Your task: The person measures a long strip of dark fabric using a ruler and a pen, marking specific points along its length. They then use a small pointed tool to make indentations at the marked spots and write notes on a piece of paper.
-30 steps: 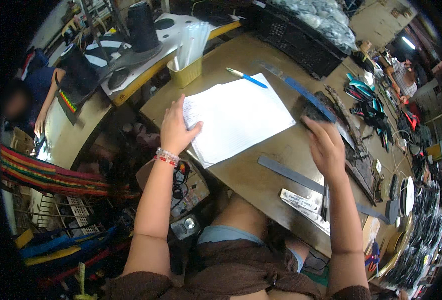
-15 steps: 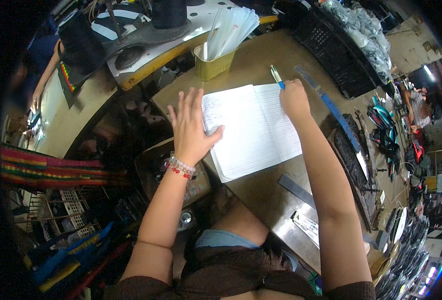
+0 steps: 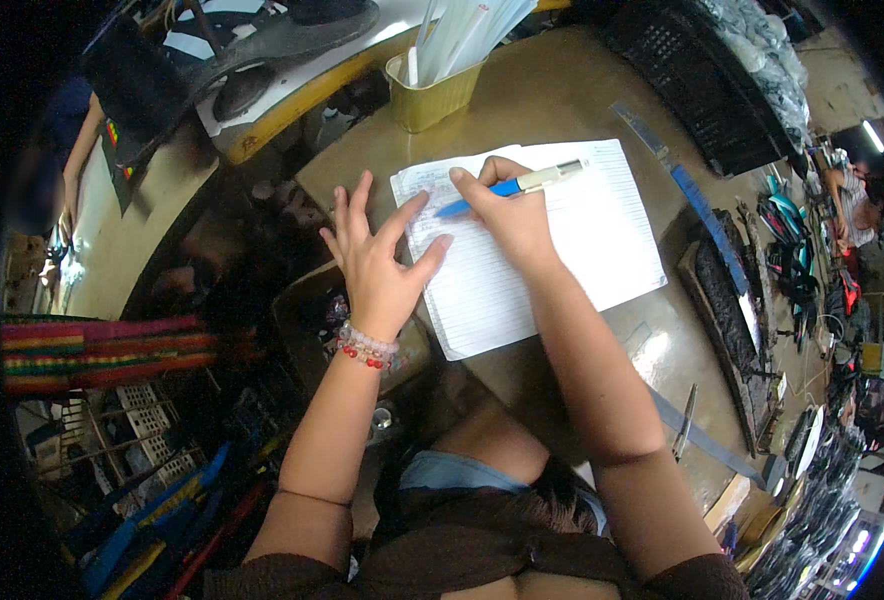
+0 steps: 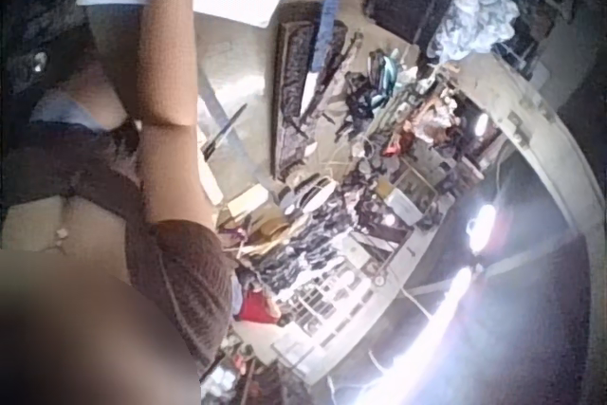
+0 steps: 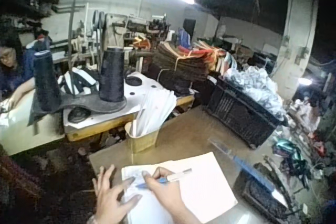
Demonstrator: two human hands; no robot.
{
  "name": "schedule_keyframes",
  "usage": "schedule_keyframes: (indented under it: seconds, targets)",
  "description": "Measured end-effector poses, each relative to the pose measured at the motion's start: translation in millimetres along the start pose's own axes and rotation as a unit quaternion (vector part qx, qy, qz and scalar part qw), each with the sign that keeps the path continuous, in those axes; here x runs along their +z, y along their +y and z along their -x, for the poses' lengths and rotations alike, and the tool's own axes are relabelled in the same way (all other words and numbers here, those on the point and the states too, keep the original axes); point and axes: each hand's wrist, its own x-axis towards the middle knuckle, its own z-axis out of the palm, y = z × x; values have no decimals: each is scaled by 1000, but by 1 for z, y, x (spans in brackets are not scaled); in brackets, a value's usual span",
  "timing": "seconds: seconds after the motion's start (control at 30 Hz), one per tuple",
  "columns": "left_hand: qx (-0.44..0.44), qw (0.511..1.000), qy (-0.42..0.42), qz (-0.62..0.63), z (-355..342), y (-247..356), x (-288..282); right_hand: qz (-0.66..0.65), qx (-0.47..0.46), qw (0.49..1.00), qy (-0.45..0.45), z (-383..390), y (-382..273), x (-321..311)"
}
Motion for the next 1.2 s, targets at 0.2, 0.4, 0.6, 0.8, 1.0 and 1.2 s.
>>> schedule_keyframes:
  seconds: [0.2, 0.4, 0.6, 0.8, 1.0, 1.2]
  targets:
    - [15, 1000, 8, 6, 0, -2, 2, 42, -18, 995, 94, 9, 19, 13]
    - [41, 999, 24, 16, -2, -6, 5, 48, -31, 996, 71, 5, 19, 10]
    - [42, 999, 28, 9, 0, -3, 3, 19, -16, 999, 47, 8, 15, 10]
    - [41, 998, 23, 32, -2, -4, 4, 12, -25, 999, 44, 9, 15, 9]
    - [51, 998, 23, 13, -2, -6, 5, -5, -28, 998, 50, 8, 18, 10]
    - [51, 998, 21, 15, -2, -7, 5, 20, -32, 998, 42, 7, 19, 10]
